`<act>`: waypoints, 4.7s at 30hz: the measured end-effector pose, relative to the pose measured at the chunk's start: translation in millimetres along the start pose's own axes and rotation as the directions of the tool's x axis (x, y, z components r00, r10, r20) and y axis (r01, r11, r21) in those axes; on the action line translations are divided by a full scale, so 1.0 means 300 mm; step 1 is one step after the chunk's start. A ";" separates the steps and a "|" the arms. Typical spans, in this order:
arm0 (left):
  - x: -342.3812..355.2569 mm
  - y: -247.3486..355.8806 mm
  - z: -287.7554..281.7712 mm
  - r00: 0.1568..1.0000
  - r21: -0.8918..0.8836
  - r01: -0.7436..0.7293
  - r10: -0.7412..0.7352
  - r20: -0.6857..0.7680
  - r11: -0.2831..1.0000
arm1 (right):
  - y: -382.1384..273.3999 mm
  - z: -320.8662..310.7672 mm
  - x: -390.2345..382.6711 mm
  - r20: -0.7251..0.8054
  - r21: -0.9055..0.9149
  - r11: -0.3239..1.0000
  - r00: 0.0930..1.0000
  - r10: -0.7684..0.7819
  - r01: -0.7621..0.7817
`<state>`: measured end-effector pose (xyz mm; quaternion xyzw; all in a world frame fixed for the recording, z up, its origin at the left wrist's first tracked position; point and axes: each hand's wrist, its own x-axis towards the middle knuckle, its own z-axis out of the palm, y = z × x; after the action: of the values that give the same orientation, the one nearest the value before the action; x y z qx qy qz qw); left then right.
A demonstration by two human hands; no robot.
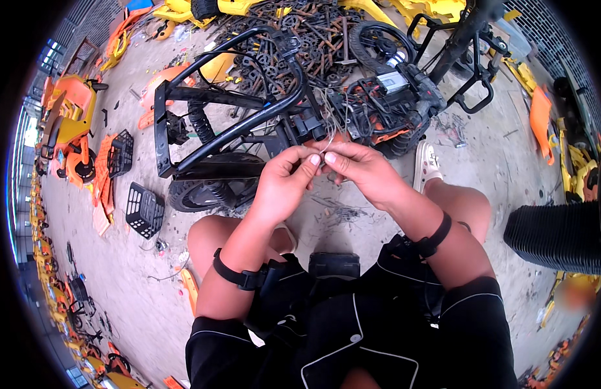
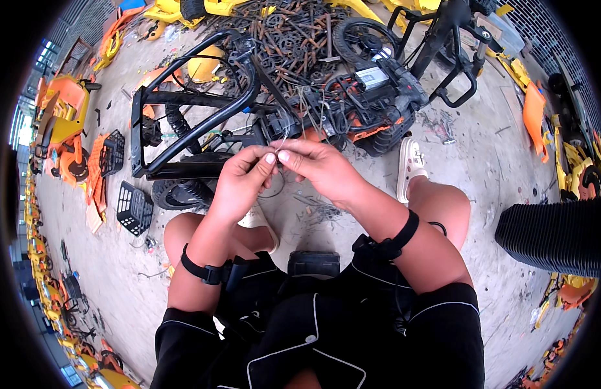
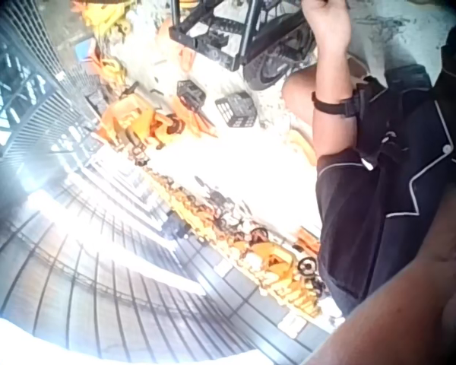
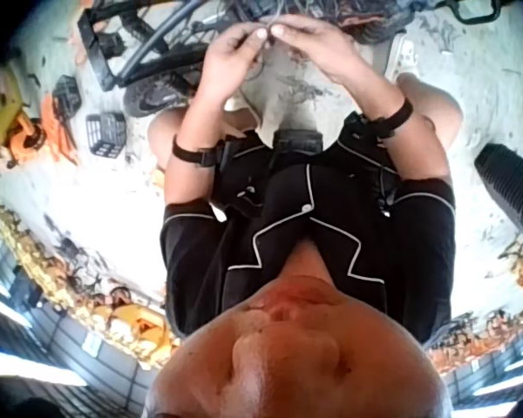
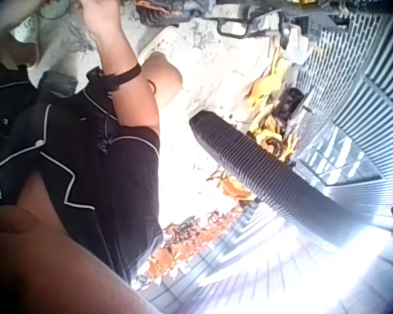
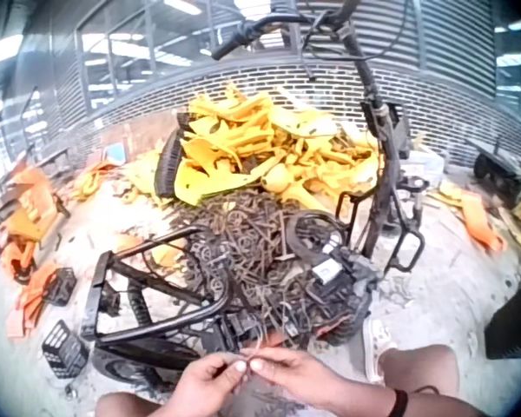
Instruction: The person manipulates wires on a vehicle frame, connecting terminals and threading a wire through a connector.
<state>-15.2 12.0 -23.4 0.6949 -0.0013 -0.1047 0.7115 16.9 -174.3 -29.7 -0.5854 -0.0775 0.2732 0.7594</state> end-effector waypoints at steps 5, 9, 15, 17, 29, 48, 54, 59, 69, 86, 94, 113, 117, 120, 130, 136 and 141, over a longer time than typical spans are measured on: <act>0.012 0.023 0.027 0.994 -0.042 0.079 -0.075 0.076 0.996 | 0.015 -0.048 0.021 0.000 0.108 0.994 1.000 -0.025 0.025; 0.015 0.024 0.025 0.983 -0.159 0.146 -0.124 0.138 0.976 | -0.017 -0.060 0.021 -0.038 0.245 0.969 0.999 -0.030 0.039; 0.025 -0.019 0.026 0.992 -0.057 0.071 -0.064 0.105 0.996 | -0.034 -0.073 0.013 -0.031 0.345 0.937 0.998 -0.046 0.054; 0.025 -0.020 0.031 0.999 0.019 -0.010 0.009 0.050 1.000 | -0.021 -0.080 0.014 0.018 0.367 0.929 0.998 -0.059 0.048; 0.008 0.054 0.039 0.931 -0.194 -0.330 0.352 0.093 0.924 | -0.024 -0.082 -0.030 0.437 0.477 0.808 0.891 0.125 -0.347; 0.012 0.011 0.049 0.963 0.378 -0.159 0.227 -0.143 0.912 | -0.086 -0.013 -0.027 0.088 -0.617 0.618 0.823 -0.561 0.487; 0.010 0.007 0.053 0.897 0.682 -0.363 0.437 0.070 0.635 | -0.094 -0.025 -0.015 0.335 -0.877 0.070 0.708 -0.622 0.476; 0.007 0.035 0.078 0.870 0.639 -0.399 0.492 0.037 0.657 | -0.090 -0.052 -0.007 -0.049 -0.025 0.955 0.955 0.294 -0.296; -0.015 0.047 0.036 0.865 0.661 -0.364 0.502 -0.022 0.657 | -0.085 -0.017 -0.021 -0.009 -0.289 0.950 0.992 -0.129 0.121; -0.030 0.050 0.005 0.907 0.545 -0.349 0.420 -0.007 0.762 | -0.121 -0.004 -0.040 0.025 -0.575 0.782 0.961 -0.277 0.240; -0.046 0.069 -0.006 0.983 0.279 -0.183 0.174 0.056 0.943 | -0.110 -0.042 -0.030 0.435 -0.803 0.100 0.691 -0.577 0.588; -0.049 0.067 -0.013 0.991 0.238 -0.100 0.075 0.111 0.966 | -0.106 -0.042 -0.034 0.517 -0.771 -0.040 0.588 -0.622 0.636; -0.036 0.059 0.009 0.888 0.474 -0.459 0.402 0.223 0.751 | -0.102 -0.008 -0.079 0.005 -0.444 0.896 1.000 -0.012 0.013; -0.035 0.052 0.019 0.908 0.508 -0.416 0.372 0.193 0.754 | -0.094 -0.011 -0.070 -0.003 -0.379 0.925 0.999 -0.036 0.032; -0.036 0.065 -0.013 0.983 0.095 -0.003 -0.015 0.184 0.995 | -0.102 -0.038 -0.074 0.393 -0.810 0.145 0.709 -0.586 0.568; -0.035 0.053 0.039 0.883 0.520 -0.467 0.409 0.229 0.715 | -0.110 -0.066 -0.083 0.136 0.238 0.865 0.897 0.420 -0.442; -0.029 0.072 0.011 0.987 0.212 -0.124 0.098 0.128 0.969 | -0.131 -0.015 -0.103 0.103 -0.715 0.604 0.907 -0.408 0.353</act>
<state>-21.0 10.4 -0.7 0.7608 -0.0934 -0.1043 0.6337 5.7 -200.2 11.7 -0.8139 -0.2738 0.0323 0.5114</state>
